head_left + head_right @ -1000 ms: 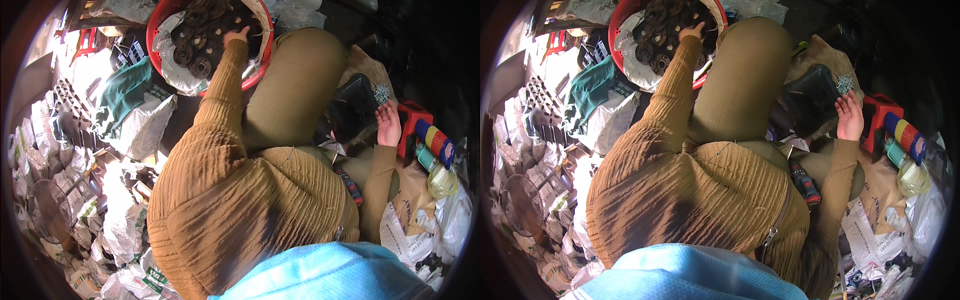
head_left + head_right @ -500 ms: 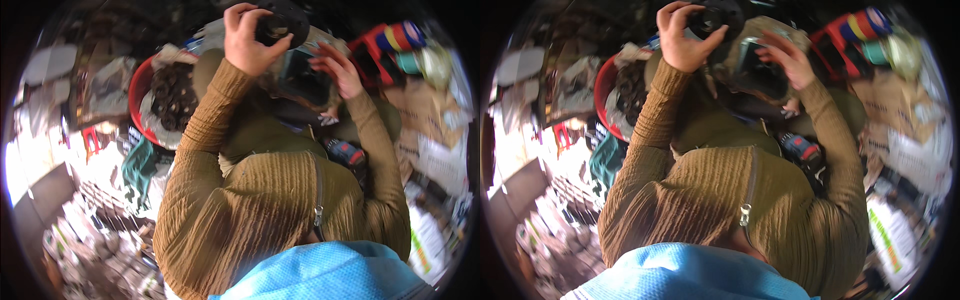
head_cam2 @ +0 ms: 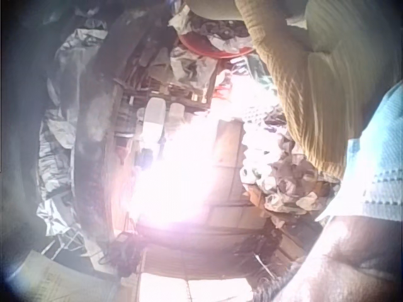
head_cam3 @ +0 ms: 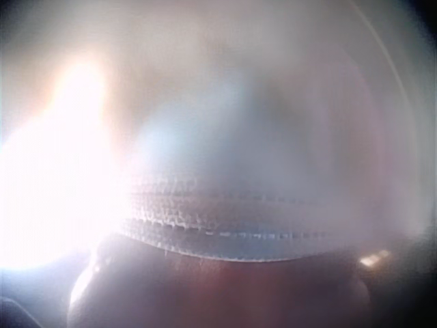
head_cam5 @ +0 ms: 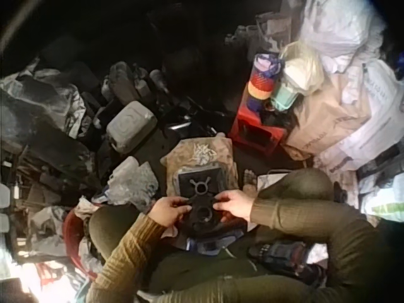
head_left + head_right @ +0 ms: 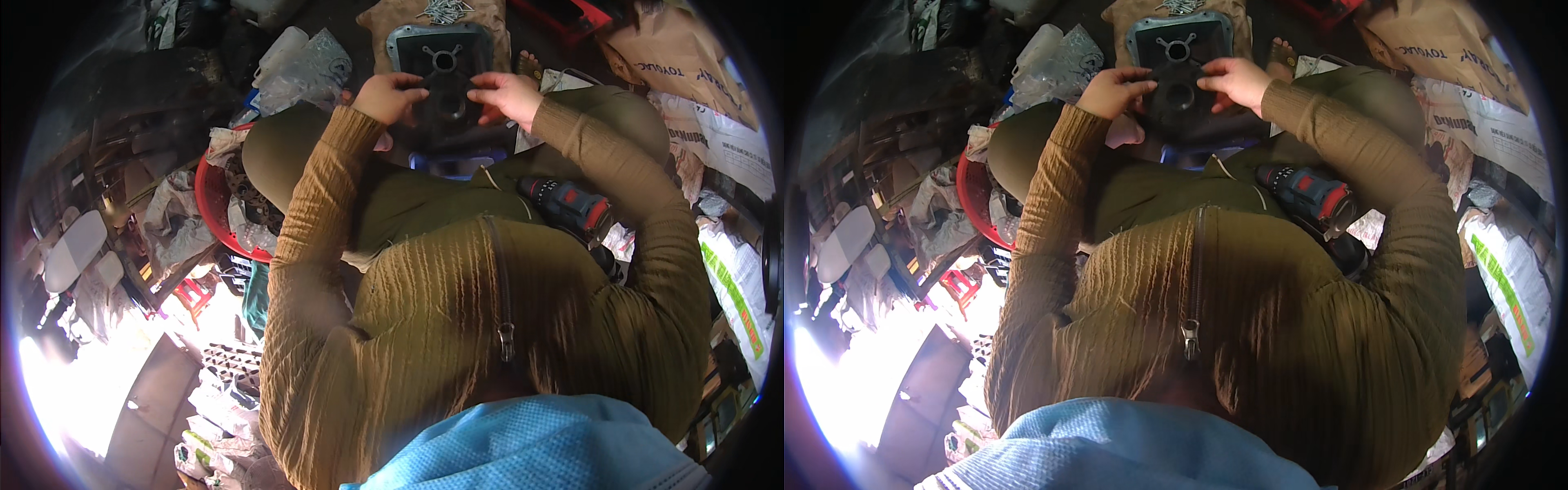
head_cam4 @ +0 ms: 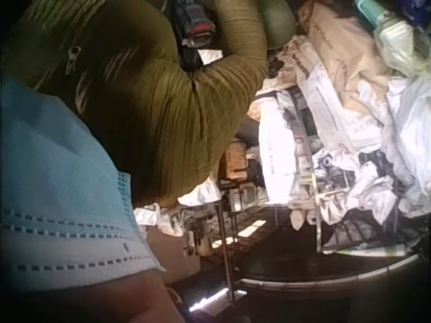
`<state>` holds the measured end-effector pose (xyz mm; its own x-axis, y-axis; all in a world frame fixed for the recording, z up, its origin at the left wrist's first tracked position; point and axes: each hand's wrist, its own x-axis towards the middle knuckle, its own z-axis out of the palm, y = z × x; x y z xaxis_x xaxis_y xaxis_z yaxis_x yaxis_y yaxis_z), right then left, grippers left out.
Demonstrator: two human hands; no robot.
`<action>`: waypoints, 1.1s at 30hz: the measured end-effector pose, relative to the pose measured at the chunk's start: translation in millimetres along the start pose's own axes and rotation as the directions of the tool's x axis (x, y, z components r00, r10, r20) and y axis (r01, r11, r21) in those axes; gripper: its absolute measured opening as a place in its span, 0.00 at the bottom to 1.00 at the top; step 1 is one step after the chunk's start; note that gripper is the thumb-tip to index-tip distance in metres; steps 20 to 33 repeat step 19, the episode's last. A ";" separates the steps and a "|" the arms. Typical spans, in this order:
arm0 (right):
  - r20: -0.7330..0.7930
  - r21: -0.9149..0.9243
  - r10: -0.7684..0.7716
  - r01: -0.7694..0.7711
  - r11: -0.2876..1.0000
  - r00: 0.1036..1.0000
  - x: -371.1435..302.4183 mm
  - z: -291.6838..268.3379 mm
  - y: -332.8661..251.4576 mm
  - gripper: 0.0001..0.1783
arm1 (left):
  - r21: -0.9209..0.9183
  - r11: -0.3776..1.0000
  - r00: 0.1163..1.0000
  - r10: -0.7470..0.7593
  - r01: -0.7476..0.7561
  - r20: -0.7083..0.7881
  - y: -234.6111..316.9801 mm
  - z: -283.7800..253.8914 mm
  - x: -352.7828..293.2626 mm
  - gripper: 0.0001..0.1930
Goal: The person sits on the floor and uses a cordless drill to fasten screws into a circular metal part. They repeatedly pick up the part, align it, and drive screws into it, then place the finished unit into a red basket.
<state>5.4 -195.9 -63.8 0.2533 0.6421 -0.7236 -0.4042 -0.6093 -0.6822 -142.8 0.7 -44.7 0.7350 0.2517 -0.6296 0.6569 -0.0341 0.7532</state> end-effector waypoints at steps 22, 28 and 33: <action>-0.205 0.066 -0.114 0.130 0.989 0.972 55.3 -15.7 -12.2 0.19 | 0.151 0.979 0.943 0.179 -0.140 -0.282 -21.3 0.1 86.8 0.16; -0.205 0.066 -0.114 0.130 0.989 0.972 55.3 -15.7 -12.2 0.19 | 0.151 0.979 0.943 0.179 -0.140 -0.282 -21.3 0.1 86.8 0.16; -0.205 0.066 -0.114 0.130 0.989 0.972 55.3 -15.7 -12.2 0.19 | 0.151 0.979 0.943 0.179 -0.140 -0.282 -21.3 0.1 86.8 0.16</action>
